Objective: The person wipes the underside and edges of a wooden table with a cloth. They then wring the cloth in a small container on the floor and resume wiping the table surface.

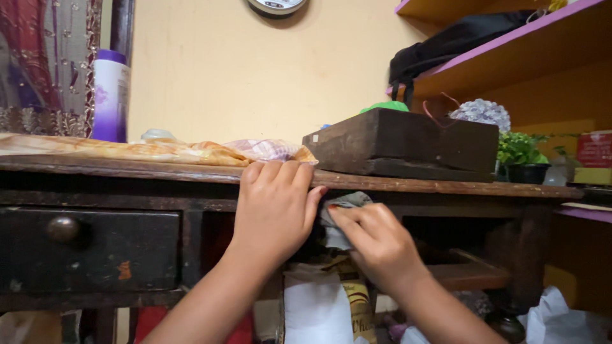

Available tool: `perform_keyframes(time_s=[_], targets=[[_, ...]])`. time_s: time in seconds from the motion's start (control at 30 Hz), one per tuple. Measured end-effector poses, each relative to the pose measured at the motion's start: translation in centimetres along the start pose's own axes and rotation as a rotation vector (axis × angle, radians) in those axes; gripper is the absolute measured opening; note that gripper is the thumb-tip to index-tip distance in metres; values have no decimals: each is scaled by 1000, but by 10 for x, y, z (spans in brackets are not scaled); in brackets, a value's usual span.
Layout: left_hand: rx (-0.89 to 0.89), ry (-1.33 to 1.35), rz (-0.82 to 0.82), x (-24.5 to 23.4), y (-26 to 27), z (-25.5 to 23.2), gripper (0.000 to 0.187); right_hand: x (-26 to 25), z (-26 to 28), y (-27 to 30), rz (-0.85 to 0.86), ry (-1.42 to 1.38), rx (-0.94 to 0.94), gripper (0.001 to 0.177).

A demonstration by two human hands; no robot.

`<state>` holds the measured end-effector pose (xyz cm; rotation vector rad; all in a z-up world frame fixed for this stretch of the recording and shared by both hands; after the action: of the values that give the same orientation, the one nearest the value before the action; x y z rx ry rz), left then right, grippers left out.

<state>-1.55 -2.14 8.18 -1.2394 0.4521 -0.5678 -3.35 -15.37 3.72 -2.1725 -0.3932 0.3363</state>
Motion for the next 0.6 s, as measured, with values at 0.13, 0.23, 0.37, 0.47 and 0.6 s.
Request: perform_keyframes(time_s=[0.13,0.23,0.37,0.47,0.6], targets=[[17,126,49,-8,7,10,35,-13,-14,11,29,51,37,59],[6,10,-49,-35,23,24,54,-21,-29,21,41,129,121,63],[-36,-208,-111,-59,39,46,86,-14,-22,15,2,94,94,66],[-120,-241,34,-39,37,55,85,2,-2,0,-30,31,47,62],[-178,-242,133,-32,34,67,80,7,6,-6,13,-35,-43,58]])
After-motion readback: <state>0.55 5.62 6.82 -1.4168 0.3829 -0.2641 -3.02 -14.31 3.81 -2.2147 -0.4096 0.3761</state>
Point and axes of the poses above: each hand's wrist, its own y-axis away from the middle knuckle, its own x-axis out of the palm, z = x × y, the point moved 9 cm from there along -y, towards the middle knuckle, and after that the axes turned 6 degrees about y, right-handed, at the moved point
